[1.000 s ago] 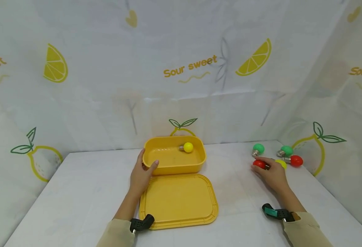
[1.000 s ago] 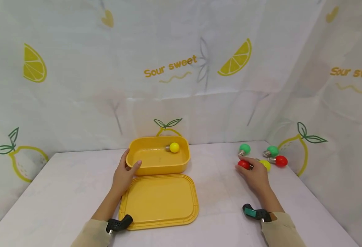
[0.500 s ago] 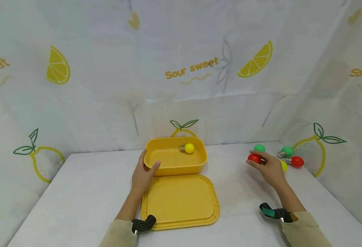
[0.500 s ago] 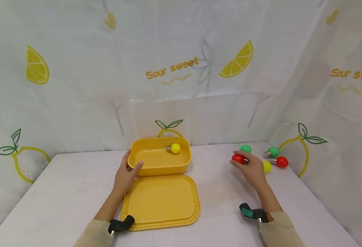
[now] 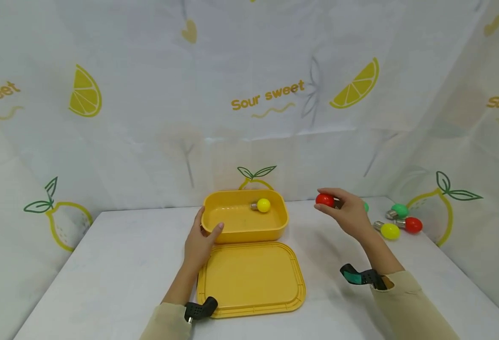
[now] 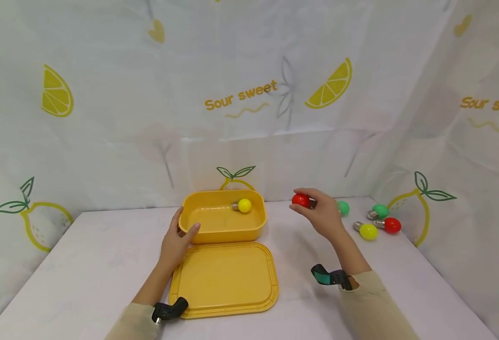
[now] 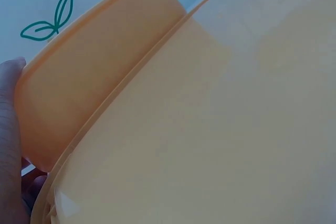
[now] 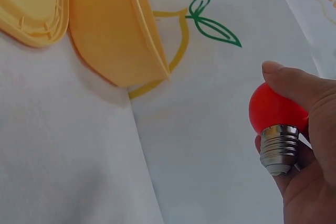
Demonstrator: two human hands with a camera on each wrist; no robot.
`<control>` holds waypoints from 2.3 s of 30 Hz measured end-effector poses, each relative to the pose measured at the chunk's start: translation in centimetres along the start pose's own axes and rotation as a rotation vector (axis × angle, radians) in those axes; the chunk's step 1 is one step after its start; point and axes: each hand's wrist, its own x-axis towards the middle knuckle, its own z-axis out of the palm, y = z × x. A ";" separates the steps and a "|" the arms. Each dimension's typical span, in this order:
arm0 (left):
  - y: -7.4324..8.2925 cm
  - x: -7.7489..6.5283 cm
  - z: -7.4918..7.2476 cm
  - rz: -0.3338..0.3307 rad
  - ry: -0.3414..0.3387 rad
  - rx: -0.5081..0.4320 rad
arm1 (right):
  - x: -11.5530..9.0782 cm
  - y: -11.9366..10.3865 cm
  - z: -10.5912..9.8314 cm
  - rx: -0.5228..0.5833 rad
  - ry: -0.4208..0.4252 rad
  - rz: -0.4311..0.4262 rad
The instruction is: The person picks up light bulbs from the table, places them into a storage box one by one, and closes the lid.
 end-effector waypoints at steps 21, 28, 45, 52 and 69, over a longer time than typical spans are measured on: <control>0.2 -0.1 0.2 0.012 0.006 -0.019 | 4.6 -4.4 6.0 0.124 -0.169 -0.136; 0.2 -0.1 -0.2 0.009 0.000 -0.004 | 5.2 -5.0 8.6 0.155 -0.223 -0.117; 0.0 0.1 0.0 0.001 0.003 -0.013 | 6.2 -4.1 12.8 0.065 -0.314 -0.128; 0.2 -0.2 0.0 0.009 -0.002 -0.015 | 6.6 -4.0 13.6 -0.025 -0.344 -0.148; 0.3 -0.1 0.0 -0.002 0.002 0.017 | 6.9 -4.2 14.0 -0.129 -0.449 -0.121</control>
